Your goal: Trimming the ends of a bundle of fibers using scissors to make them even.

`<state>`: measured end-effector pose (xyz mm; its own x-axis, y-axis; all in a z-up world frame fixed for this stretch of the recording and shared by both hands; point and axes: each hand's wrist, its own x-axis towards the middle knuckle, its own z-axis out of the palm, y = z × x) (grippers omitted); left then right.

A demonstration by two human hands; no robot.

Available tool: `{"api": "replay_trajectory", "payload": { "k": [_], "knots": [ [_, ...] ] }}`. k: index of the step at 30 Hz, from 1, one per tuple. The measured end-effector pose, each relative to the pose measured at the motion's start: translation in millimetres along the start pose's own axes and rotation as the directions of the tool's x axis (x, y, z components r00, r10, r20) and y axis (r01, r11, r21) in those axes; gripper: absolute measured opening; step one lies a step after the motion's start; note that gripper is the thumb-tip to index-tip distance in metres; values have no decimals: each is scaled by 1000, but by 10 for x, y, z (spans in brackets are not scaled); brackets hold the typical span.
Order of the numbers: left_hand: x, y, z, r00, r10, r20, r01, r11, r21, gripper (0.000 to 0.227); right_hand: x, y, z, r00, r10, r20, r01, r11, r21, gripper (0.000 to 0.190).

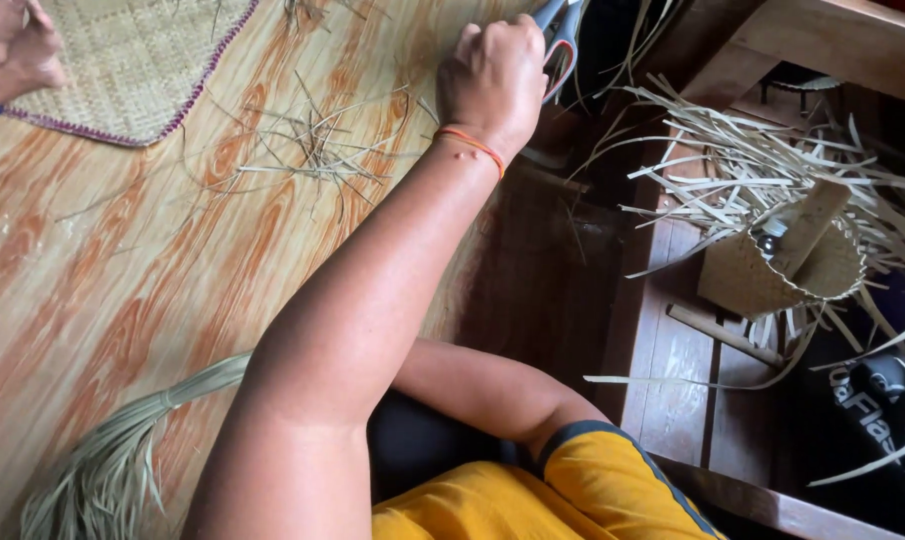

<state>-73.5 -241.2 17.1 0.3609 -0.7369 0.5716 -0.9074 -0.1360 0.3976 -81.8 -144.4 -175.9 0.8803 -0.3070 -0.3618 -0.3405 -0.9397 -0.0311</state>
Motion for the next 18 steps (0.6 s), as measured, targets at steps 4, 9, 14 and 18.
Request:
{"api": "replay_trajectory", "payload": {
  "k": [4, 9, 14, 18],
  "knots": [
    [-132, -231, -97, 995, 77, -62, -73, 995, 62, 8, 106, 21, -4, 1000, -21, 16, 21, 1000, 6, 25],
    [-951, -1315, -556, 995, -65, 72, 90, 890, -446, 22, 155, -706, 523, 968, -201, 150, 197, 979, 44, 27],
    [-2289, -1951, -1888, 988, -154, 18, 126, 732, -669, 26, 366, -486, 997, 965, -231, 127, 209, 964, 163, 49],
    [-3663, -2300, -1991, 658, -728, 192, 753, 637, -166, 21, 701, -185, 2035, 944, -317, 92, 313, 948, 56, 92]
  ]
}}
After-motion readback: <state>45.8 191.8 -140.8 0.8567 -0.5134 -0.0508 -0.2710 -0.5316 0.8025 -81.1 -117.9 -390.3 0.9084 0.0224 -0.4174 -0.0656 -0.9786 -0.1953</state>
